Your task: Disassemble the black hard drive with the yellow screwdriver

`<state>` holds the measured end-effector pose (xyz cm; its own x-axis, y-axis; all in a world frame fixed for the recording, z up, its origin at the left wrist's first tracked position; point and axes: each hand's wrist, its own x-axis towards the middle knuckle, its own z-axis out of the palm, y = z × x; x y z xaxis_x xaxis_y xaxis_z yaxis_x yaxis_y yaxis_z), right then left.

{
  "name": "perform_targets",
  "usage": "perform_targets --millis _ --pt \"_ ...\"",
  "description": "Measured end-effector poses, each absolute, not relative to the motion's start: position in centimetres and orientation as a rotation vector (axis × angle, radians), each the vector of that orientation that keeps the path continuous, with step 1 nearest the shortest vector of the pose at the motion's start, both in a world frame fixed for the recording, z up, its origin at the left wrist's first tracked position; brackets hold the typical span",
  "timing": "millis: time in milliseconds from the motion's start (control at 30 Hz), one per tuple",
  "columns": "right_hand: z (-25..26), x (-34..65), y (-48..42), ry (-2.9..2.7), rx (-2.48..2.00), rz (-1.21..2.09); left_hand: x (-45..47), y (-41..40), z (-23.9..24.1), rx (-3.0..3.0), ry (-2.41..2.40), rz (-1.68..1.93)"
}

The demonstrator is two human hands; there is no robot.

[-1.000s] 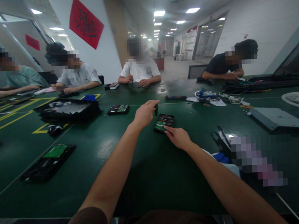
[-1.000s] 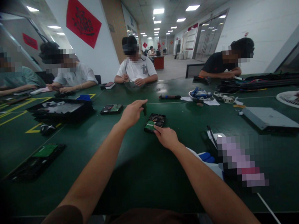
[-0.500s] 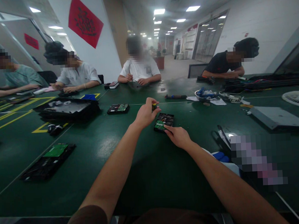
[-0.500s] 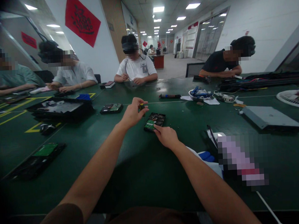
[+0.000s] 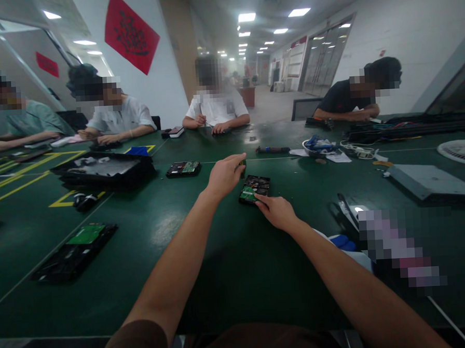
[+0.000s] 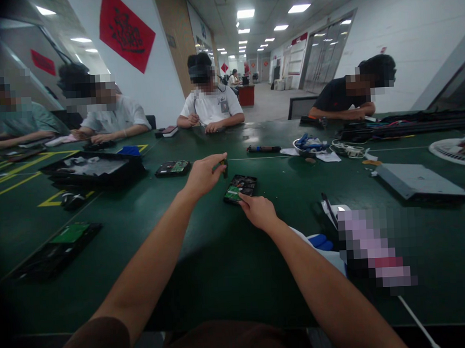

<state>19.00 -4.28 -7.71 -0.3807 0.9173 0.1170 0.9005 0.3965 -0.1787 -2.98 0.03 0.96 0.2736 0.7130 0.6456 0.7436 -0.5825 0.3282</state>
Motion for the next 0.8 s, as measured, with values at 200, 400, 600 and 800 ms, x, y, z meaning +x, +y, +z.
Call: perform_targets --millis 200,400,600,800 --pt "-7.9 19.0 -4.3 -2.435 -1.618 0.115 -2.3 -0.5 0.7 -2.406 -1.639 -1.313" --pt "-7.8 18.9 -4.4 -2.44 -1.638 0.115 -2.3 0.1 0.0 -2.465 -1.573 -1.448" --pt "-7.4 18.9 -4.6 -2.451 -1.636 0.136 -2.7 -0.1 0.5 -2.481 -1.487 -1.342" --pt "-7.5 18.9 -4.5 -2.444 -1.629 0.126 -2.8 0.1 0.7 -2.379 -1.447 -1.298"
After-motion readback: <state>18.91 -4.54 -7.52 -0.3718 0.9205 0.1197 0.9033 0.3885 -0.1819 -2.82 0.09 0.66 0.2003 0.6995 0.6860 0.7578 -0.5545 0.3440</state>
